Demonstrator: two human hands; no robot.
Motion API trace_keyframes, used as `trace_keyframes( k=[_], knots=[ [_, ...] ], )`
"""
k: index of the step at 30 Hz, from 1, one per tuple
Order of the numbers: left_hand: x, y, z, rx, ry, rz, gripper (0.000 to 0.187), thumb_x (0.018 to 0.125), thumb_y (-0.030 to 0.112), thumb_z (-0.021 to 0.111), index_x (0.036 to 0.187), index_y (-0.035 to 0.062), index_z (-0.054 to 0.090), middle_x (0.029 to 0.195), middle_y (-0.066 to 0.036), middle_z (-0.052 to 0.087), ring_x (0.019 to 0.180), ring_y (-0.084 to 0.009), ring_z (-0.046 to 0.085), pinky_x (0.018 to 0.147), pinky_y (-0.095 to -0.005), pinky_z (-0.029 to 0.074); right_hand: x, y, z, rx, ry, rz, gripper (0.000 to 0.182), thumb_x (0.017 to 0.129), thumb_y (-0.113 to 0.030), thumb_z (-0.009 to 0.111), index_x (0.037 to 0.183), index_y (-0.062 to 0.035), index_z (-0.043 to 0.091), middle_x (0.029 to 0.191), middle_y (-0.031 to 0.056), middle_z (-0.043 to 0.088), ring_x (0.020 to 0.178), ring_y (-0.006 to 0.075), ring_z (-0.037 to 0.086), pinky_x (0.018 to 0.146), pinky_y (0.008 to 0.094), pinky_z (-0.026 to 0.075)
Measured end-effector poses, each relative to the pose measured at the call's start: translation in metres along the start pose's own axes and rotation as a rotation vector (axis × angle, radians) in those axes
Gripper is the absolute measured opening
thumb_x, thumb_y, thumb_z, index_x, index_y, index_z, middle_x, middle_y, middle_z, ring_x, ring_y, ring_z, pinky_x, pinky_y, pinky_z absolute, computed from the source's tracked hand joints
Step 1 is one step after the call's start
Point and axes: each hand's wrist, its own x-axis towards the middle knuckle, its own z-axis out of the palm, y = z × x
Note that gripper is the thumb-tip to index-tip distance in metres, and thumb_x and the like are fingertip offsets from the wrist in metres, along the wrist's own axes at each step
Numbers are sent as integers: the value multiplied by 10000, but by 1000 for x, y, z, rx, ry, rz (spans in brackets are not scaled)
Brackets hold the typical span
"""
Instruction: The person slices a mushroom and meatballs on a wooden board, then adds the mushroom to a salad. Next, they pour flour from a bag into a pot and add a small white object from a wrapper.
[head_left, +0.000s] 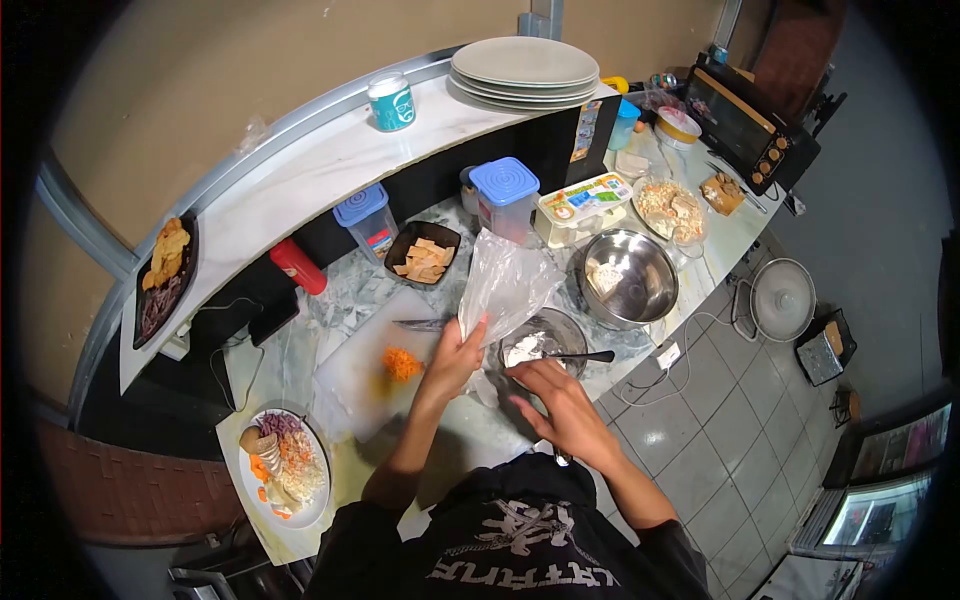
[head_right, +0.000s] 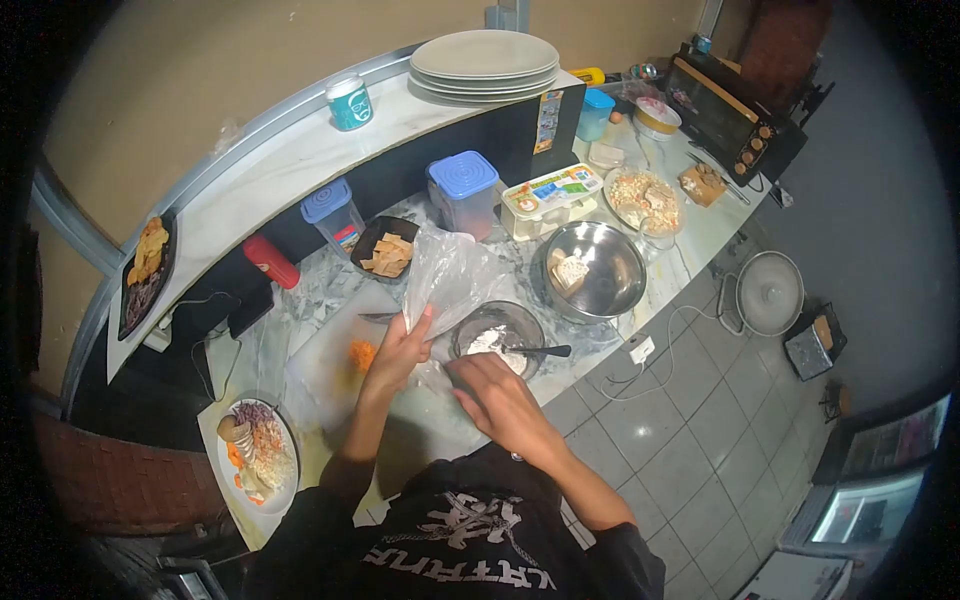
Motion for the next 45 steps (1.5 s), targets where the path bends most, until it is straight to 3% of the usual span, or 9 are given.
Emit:
trace_keyframes(
  k=[3, 4, 11, 16, 27, 33, 38, 41, 45],
  knots=[
    [4, -47, -8, 133, 27, 392, 443, 962, 189, 508, 1343, 1, 382, 1158, -121, 539, 1040, -180, 553, 834, -259, 473, 23, -11, -2, -486, 231, -409, 535, 745, -37, 612, 1265, -3, 496, 1200, 170, 558, 1185, 303, 502, 1044, 420, 368],
    [3, -47, -16, 305, -16, 228, 638, 919, 161, 545, 1420, -59, 217, 1398, -231, 361, 1346, -300, 331, 1064, -342, 330, 33, -11, -4, -480, 228, -409, 535, 745, -37, 612, 1265, -3, 496, 1200, 170, 558, 1185, 303, 502, 1044, 420, 368],
    [-42, 9, 8, 691, 20, 401, 665, 877, 284, 630, 1321, -95, 311, 1282, -310, 458, 1238, -409, 456, 986, -412, 389, 84, 29, -4, -784, 15, -465, 357, 720, -68, 562, 1063, 20, 607, 997, 120, 588, 1053, 271, 546, 1074, 435, 332],
    [-54, 27, 8, 579, -123, 173, 308, 898, 270, 625, 972, -22, 558, 780, -124, 626, 765, -162, 590, 700, -338, 471, 92, 20, -24, -872, 147, -666, 78, 712, -122, 577, 719, -48, 601, 752, 46, 539, 799, 209, 560, 796, 338, 430],
    [-69, 37, 14, 479, -283, 468, 263, 1000, 172, 385, 944, -20, 555, 806, -93, 588, 726, -149, 535, 680, -298, 437, 121, 71, -83, -982, 509, -917, 136, 616, -112, 593, 633, -75, 463, 626, 39, 422, 572, 186, 488, 511, 310, 386],
    [-66, 60, 39, -38, -98, 456, 326, 998, 244, 379, 1000, -15, 577, 895, -69, 602, 732, -115, 570, 639, -255, 468, 150, 103, -37, -599, 905, -759, 119, 626, -101, 590, 609, -97, 473, 605, 60, 479, 536, 227, 516, 499, 354, 409],
    [9, 88, 36, -442, 570, 642, 299, 974, 281, 469, 987, 2, 575, 841, -67, 593, 719, -145, 590, 626, -267, 486, 152, 61, 40, -114, 557, -293, 210, 742, -160, 597, 888, -8, 607, 776, 209, 623, 700, 381, 618, 610, 455, 480],
    [59, 61, 4, 282, 618, 714, 375, 982, 256, 461, 815, -38, 623, 744, -23, 588, 724, -115, 527, 717, -256, 440, 152, 50, 95, 374, 565, -183, 374, 813, -169, 556, 1126, 32, 521, 1019, 288, 617, 898, 411, 613, 751, 462, 473],
    [51, 59, -23, 405, 406, 494, 234, 888, 152, 629, 844, -71, 685, 662, -64, 628, 590, -95, 554, 586, -242, 462, 126, 56, 83, 912, 23, 178, 319, 921, -187, 512, 1195, -34, 454, 946, 63, 585, 776, 161, 546, 701, 337, 443]
  ],
)
